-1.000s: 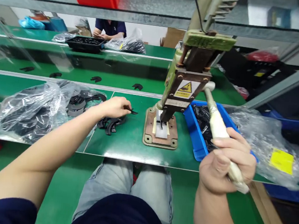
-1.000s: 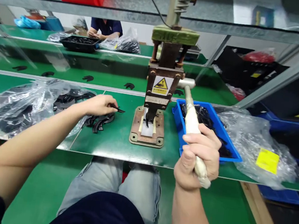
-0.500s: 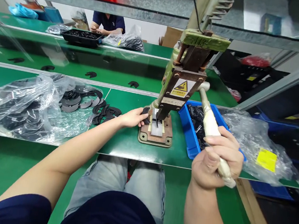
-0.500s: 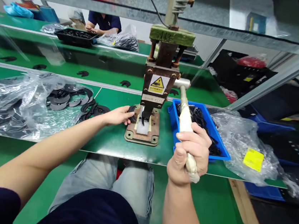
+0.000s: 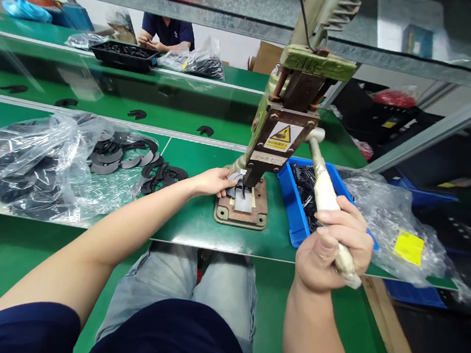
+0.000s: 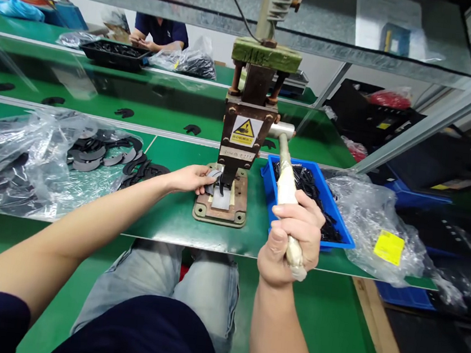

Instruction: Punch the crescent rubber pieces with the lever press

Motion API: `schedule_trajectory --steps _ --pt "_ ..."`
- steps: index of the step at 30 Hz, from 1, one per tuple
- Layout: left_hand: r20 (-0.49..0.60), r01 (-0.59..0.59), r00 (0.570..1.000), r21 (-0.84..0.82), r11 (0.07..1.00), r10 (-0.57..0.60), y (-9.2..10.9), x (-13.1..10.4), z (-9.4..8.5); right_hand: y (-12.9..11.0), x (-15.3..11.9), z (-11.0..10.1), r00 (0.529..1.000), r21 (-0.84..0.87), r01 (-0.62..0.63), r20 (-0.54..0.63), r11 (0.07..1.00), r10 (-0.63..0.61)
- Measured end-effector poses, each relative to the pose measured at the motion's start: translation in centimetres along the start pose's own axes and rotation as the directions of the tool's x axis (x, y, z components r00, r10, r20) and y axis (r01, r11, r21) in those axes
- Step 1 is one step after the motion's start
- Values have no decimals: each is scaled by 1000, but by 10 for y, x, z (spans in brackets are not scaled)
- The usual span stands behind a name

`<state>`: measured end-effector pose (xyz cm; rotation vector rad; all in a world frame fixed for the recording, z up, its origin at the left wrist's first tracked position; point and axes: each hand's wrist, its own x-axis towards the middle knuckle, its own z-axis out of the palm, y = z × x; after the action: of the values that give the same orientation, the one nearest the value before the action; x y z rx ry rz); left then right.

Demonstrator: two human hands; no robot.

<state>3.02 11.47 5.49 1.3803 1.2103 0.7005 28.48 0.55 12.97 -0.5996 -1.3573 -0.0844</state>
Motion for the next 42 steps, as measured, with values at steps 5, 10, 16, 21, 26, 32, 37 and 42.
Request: schedule_trajectory --steps 5,10,16,21,26,32,37,42 --pt "21 151 988 -53 987 -151 12 0 0 -1 -1 2 999 -20 -22 -26 1000 22" --pt "85 242 968 -58 969 -236 21 1 -2 -2 -2 -3 999 -56 -35 19 998 36" --pt "103 291 951 3 957 -290 22 6 -5 -3 -1 -11 995 -78 -36 86 996 43" --pt "73 282 958 -36 959 -279 18 3 -3 -8 2 -11 994 -63 -38 100 997 44" --pt "36 214 977 -162 963 -210 18 -10 -1 -10 54 -5 995 56 -10 97 998 4" --pt "-4 15 1000 -341 940 -17 26 -65 -19 -1 81 -3 997 -47 -61 49 997 63" --pt "145 4 988 -389 921 57 26 -119 -13 5 -27 10 759 -183 -504 374 844 534" --pt "290 117 957 -423 898 12 -1 -126 9 2 -107 24 486 -280 -622 594 731 641"
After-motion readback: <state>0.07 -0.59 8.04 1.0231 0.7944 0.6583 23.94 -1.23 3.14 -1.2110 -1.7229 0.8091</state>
